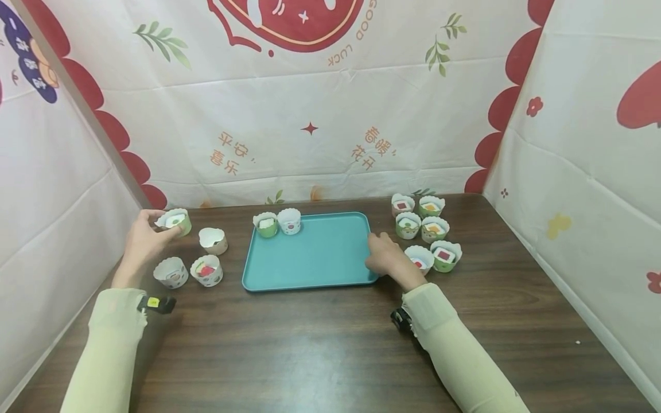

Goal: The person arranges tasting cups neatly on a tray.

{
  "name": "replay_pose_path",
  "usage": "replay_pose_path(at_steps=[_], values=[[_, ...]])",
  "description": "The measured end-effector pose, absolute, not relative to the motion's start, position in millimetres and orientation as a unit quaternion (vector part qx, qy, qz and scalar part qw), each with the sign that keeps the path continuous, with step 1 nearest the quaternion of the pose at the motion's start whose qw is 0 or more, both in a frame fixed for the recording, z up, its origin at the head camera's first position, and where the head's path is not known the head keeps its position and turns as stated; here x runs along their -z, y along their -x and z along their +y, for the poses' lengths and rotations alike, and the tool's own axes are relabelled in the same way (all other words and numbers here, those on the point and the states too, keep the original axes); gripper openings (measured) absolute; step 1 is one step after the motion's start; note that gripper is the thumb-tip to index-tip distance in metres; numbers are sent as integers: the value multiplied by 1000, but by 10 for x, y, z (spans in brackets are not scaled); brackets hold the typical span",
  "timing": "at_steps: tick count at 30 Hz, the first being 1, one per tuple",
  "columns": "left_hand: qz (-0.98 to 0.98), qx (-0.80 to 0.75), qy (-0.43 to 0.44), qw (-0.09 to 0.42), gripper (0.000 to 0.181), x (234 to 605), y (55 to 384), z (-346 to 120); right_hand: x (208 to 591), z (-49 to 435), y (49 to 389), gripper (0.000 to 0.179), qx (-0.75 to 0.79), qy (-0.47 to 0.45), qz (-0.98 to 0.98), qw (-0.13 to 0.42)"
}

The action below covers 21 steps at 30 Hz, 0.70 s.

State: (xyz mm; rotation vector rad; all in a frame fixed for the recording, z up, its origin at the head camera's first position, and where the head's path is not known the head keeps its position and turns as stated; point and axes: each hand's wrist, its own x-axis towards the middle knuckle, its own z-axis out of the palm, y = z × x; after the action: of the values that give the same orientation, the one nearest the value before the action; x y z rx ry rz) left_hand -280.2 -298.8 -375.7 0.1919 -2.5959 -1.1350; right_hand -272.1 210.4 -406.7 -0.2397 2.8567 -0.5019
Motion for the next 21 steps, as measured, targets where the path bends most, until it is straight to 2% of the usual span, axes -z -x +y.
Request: replay_pose_path(at_steps=[11, 21], values=[[-901, 399, -31, 164, 66, 3556, 2705, -2738, 4064, 2098, 2736, 73, 175, 80, 973, 123], [-903, 396, 5, 165, 63, 3563, 2748, -2481, 4064, 2111, 2736, 73, 173, 83, 974, 120]])
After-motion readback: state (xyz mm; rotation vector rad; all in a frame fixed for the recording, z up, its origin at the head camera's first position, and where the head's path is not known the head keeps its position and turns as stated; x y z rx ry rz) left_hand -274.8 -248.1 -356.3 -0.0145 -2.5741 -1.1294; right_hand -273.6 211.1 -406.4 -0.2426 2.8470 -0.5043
